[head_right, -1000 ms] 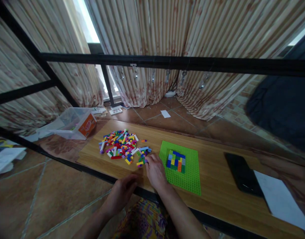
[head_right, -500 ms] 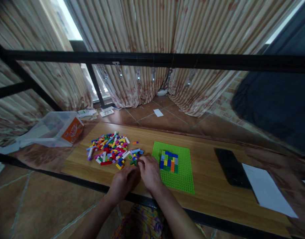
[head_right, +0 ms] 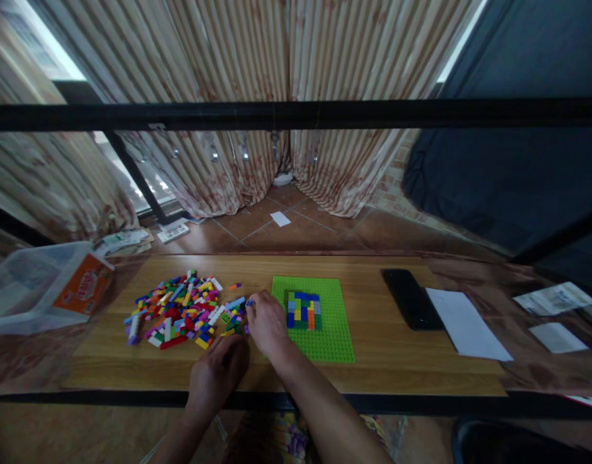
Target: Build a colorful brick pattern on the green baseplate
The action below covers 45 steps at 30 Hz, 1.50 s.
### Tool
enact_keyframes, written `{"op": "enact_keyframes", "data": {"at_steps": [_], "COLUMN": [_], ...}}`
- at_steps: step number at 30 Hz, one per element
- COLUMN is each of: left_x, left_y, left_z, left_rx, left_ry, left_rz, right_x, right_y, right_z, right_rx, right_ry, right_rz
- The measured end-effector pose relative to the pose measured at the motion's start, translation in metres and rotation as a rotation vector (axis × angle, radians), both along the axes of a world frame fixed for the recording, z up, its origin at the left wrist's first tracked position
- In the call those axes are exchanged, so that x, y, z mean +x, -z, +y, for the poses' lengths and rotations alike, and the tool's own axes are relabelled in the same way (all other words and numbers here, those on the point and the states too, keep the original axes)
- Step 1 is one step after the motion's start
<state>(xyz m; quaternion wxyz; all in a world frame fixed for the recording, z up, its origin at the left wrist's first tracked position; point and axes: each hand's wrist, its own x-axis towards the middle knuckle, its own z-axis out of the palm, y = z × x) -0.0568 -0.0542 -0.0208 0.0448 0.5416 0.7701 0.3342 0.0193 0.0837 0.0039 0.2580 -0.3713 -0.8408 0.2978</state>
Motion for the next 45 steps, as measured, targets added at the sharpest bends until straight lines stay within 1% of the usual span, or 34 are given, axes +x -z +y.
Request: {"op": "enact_keyframes", "data": {"at_steps": [4, 6, 8, 11, 14, 17, 20, 23, 26, 30, 35, 39, 45], "left_x": [0.001, 0.001, 0.001, 0.001, 0.001, 0.001, 0.001, 0.001, 0.003, 0.004, 0.004, 0.004, 0.004], "left_y": [0.000, 0.000, 0.000, 0.001, 0.001, 0.002, 0.003, 0.004, 0.003, 0.002, 0.003, 0.004, 0.005], "left_z": [0.001, 0.002, 0.002, 0.003, 0.004, 0.004, 0.004, 0.004, 0.004, 0.004, 0.004, 0.004, 0.003], "left_rx": [-0.014, -0.011, 0.001, 0.012, 0.020, 0.043, 0.039, 0.029, 0.034, 0.033, 0.026, 0.025, 0.015], "left_ry": [-0.012, -0.017, -0.021, -0.027, -0.032, -0.038, -0.039, -0.042, -0.044, -0.053, -0.045, -0.050, -0.050], "left_rz": [0.040, 0.065, 0.089, 0.120, 0.147, 0.166, 0.176, 0.176, 0.170, 0.176, 0.170, 0.160, 0.163], "right_x": [0.035, 0.058, 0.083, 0.113, 0.130, 0.131, 0.126, 0.121, 0.119, 0.118, 0.119, 0.121, 0.124], "right_y": [-0.004, -0.001, 0.005, 0.014, 0.016, 0.013, 0.012, 0.015, 0.019, 0.022, 0.021, 0.020, 0.023], "right_z": [-0.009, -0.006, 0.002, 0.019, 0.036, 0.048, 0.058, 0.065, 0.069, 0.067, 0.061, 0.060, 0.068], "right_rx": [-0.245, -0.304, -0.279, -0.212, -0.094, 0.029, 0.117, 0.170, 0.194, 0.202, 0.156, 0.111, 0.080], "right_ry": [0.050, 0.105, 0.201, 0.330, 0.360, 0.324, 0.255, 0.185, 0.129, 0.098, 0.151, 0.155, 0.179], "right_rz": [0.288, 0.382, 0.430, 0.421, 0.327, 0.236, 0.163, 0.070, -0.013, -0.016, 0.090, 0.160, 0.129]}}
